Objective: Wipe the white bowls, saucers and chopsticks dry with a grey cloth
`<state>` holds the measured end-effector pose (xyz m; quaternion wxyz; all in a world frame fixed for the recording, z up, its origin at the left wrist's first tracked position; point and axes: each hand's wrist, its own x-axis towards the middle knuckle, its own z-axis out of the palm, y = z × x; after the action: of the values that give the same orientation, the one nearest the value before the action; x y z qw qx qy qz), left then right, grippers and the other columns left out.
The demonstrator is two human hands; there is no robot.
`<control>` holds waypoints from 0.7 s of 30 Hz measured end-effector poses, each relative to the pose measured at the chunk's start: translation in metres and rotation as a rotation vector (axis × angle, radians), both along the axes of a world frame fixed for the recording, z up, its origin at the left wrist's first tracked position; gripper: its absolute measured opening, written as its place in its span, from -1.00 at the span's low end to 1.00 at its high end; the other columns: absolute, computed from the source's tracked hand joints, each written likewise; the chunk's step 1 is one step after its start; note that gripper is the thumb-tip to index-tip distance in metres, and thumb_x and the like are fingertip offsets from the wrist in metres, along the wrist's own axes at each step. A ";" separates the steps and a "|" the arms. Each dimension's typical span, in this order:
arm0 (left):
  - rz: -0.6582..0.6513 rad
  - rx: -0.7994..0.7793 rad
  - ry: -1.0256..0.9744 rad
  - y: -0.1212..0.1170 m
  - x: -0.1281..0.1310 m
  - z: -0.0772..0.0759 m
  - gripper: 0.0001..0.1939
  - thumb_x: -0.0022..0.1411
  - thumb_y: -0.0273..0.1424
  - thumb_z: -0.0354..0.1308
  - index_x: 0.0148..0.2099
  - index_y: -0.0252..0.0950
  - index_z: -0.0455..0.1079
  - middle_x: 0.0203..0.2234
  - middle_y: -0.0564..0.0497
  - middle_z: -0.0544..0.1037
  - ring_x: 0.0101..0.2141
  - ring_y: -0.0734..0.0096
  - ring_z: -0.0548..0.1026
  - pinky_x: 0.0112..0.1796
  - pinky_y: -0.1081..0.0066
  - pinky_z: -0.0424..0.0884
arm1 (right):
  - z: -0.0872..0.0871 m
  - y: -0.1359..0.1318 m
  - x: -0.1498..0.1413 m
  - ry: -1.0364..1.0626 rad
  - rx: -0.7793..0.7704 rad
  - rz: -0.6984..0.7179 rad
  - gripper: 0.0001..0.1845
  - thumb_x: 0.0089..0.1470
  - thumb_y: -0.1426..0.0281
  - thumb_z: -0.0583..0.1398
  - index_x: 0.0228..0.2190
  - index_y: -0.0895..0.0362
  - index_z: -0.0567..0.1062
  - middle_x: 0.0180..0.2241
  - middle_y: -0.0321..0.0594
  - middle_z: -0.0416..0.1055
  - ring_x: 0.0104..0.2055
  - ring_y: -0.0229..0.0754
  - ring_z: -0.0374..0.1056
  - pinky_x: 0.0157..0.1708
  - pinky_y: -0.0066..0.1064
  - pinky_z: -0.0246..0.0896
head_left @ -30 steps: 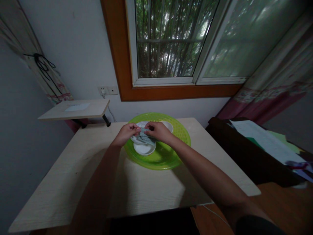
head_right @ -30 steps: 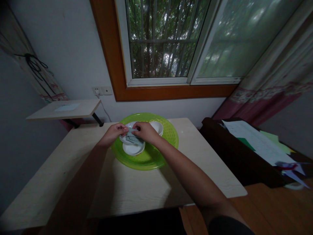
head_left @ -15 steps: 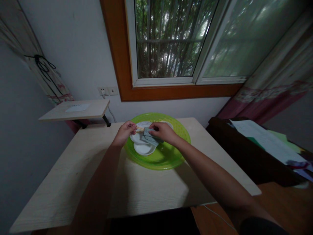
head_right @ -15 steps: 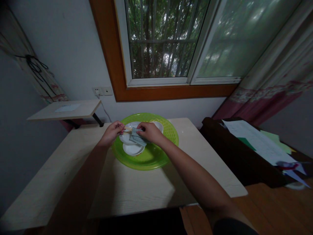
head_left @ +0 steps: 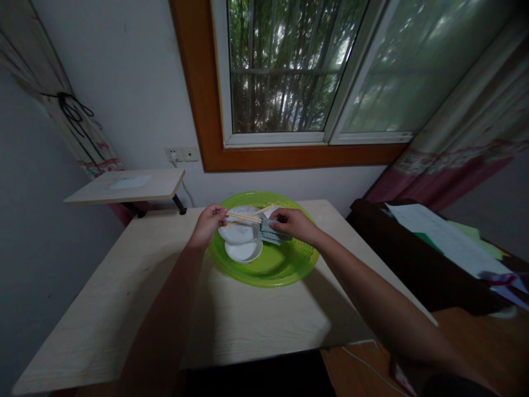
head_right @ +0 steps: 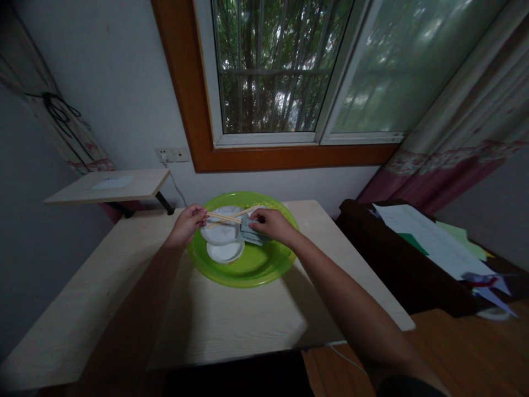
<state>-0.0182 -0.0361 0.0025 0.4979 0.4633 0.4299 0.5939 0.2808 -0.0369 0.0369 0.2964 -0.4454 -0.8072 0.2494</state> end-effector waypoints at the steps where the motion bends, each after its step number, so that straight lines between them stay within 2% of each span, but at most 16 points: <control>1: -0.002 -0.001 0.004 0.001 0.000 -0.001 -0.75 0.07 -0.31 0.38 -0.32 -0.32 0.39 -0.49 0.04 0.50 -0.54 0.53 0.40 -0.46 0.50 0.33 | 0.000 0.001 -0.002 -0.002 0.002 0.003 -0.77 0.03 0.28 0.32 -0.28 0.14 0.60 -0.39 -0.24 0.55 -0.37 -0.20 0.39 -0.34 -0.42 0.20; 6: -0.045 0.003 0.074 0.002 -0.001 -0.004 -0.68 0.01 -0.24 0.42 -0.32 -0.33 0.42 -0.49 0.01 0.53 -0.53 0.51 0.42 -0.44 0.48 0.35 | -0.001 0.006 -0.014 0.012 -0.002 0.039 -0.81 0.03 0.36 0.32 -0.27 0.16 0.60 -0.32 -0.21 0.57 -0.31 -0.18 0.43 -0.30 -0.42 0.23; 10: -0.095 -0.027 0.144 0.001 0.001 0.000 -0.66 -0.05 -0.23 0.45 -0.33 -0.34 0.46 -0.46 -0.04 0.57 -0.52 0.49 0.44 -0.43 0.45 0.37 | -0.004 0.009 -0.029 0.003 0.033 0.062 -0.83 0.02 0.40 0.34 -0.27 0.15 0.62 -0.33 -0.22 0.58 -0.30 -0.18 0.45 -0.28 -0.42 0.24; 18: -0.225 -0.062 0.273 -0.002 0.002 0.005 -0.66 -0.05 -0.21 0.44 -0.30 -0.35 0.52 -0.53 0.01 0.56 -0.53 0.46 0.45 -0.41 0.43 0.37 | 0.001 0.011 -0.067 0.013 0.089 0.150 -0.84 0.05 0.43 0.34 -0.26 0.17 0.62 -0.34 -0.23 0.59 -0.34 -0.24 0.43 -0.31 -0.47 0.20; 21: -0.228 -0.064 0.269 -0.002 0.002 0.004 -0.66 -0.06 -0.22 0.44 -0.30 -0.34 0.52 -0.55 0.02 0.55 -0.53 0.44 0.45 -0.41 0.43 0.38 | 0.000 0.011 -0.074 0.030 0.089 0.152 -0.84 0.05 0.43 0.34 -0.26 0.17 0.61 -0.35 -0.23 0.58 -0.35 -0.24 0.42 -0.31 -0.48 0.19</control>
<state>-0.0165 -0.0378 0.0067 0.5145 0.5682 0.4561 0.4522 0.2064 -0.0264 0.0369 0.3082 -0.3654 -0.8445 0.2416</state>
